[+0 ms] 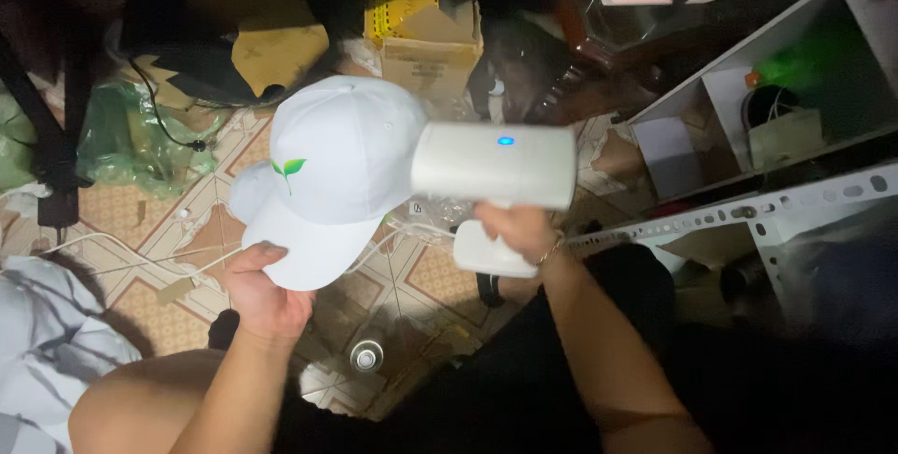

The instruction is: The person sits on the floor and repeatedly wipes white baseball caps with a green cloth, then uses a handheld steamer to press the logo area. They also spray the caps with an aerosol can and insert a watermelon-shaped object into the cap interior before steaming again.

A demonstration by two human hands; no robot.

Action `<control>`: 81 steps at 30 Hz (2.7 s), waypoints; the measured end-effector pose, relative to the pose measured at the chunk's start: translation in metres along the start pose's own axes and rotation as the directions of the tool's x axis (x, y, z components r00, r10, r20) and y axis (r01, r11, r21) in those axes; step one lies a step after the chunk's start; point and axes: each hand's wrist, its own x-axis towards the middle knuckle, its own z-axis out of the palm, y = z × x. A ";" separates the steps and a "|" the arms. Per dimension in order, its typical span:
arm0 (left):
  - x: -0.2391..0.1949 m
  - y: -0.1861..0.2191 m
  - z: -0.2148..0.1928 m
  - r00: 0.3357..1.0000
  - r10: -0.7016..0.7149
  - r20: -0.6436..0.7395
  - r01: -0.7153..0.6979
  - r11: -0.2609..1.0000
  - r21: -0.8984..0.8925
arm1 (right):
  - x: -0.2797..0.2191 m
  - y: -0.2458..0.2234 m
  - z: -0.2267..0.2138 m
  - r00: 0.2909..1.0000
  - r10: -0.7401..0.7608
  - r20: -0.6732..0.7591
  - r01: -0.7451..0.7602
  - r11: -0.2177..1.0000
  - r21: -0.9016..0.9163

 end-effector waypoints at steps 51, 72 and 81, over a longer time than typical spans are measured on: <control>-0.003 -0.038 0.003 0.995 0.090 -0.033 -0.083 0.984 0.160 | 0.004 0.038 0.051 0.885 -0.397 0.245 0.420 0.449 -0.789; -0.013 -0.044 -0.021 0.984 0.145 -0.104 -0.118 0.966 0.228 | 0.008 0.028 0.070 0.956 0.214 -0.199 -0.278 0.875 -0.397; -0.010 -0.025 0.002 0.990 0.137 -0.024 -0.132 0.979 0.156 | 0.008 0.034 0.068 0.880 0.465 -0.099 -0.416 0.652 -0.633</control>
